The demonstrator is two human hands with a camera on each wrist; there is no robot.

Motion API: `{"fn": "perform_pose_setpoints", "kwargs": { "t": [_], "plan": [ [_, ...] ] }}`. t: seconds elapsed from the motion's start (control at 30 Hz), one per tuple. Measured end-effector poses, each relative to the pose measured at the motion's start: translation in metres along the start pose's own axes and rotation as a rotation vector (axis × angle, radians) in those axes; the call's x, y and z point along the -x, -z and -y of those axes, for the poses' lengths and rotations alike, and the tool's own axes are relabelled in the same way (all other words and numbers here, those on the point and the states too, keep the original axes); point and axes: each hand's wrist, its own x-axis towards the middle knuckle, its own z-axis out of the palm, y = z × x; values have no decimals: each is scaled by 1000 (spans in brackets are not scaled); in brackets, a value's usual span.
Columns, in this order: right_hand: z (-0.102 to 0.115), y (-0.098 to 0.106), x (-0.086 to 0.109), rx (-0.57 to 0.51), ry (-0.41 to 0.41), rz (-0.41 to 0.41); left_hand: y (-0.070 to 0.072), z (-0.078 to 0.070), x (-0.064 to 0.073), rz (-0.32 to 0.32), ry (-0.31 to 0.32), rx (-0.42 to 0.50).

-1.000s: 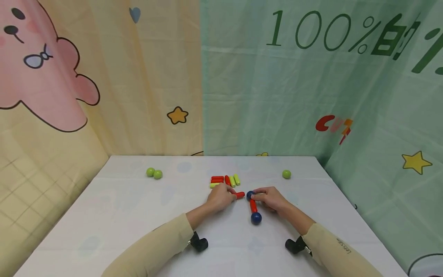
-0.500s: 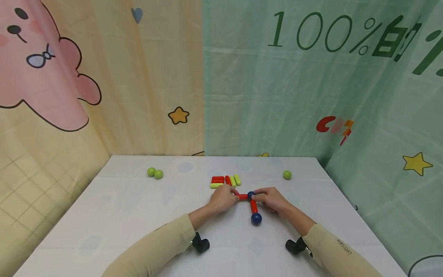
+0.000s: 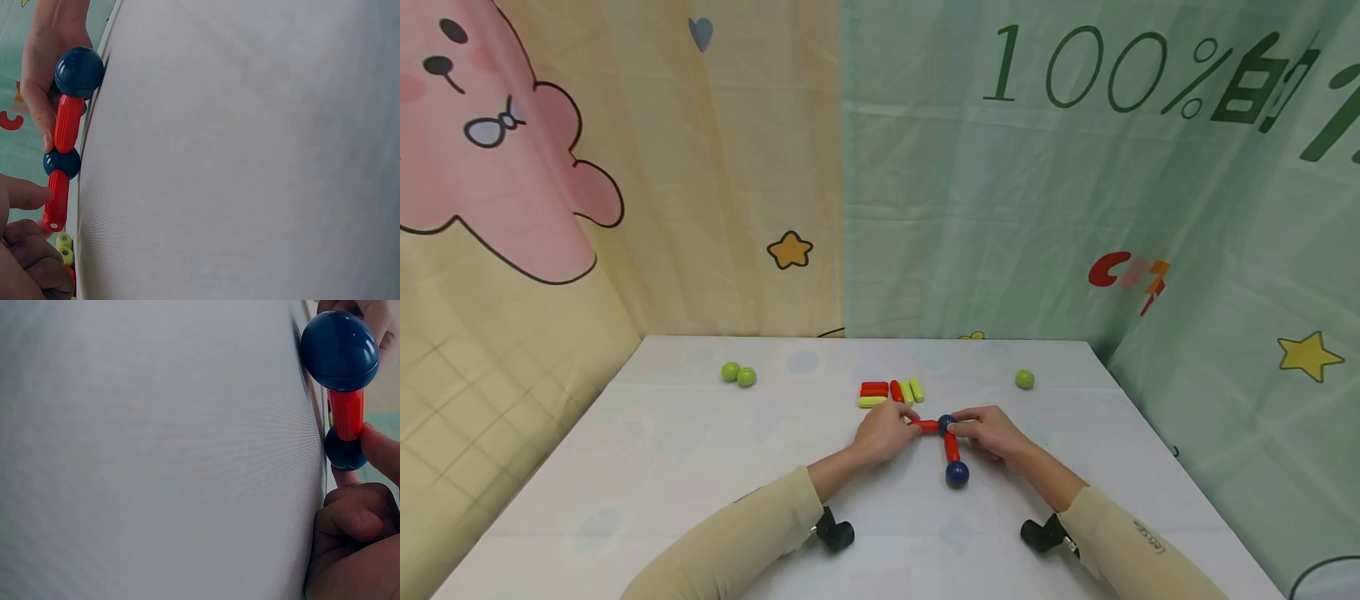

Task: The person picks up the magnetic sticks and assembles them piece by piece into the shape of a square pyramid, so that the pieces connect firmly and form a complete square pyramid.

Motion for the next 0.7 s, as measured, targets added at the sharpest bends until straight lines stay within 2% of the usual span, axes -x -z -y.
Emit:
{"fn": "perform_pose_setpoints", "kwargs": {
  "t": [0.23,0.47,0.7],
  "plan": [
    [1,-1,0,23,3,-12,9,-1,9,-42,17,56],
    [2,0,1,13,6,2,22,10,16,-116,18,79],
    [2,-1,1,27,-16,-9,39,14,23,-174,24,147]
  ]
}}
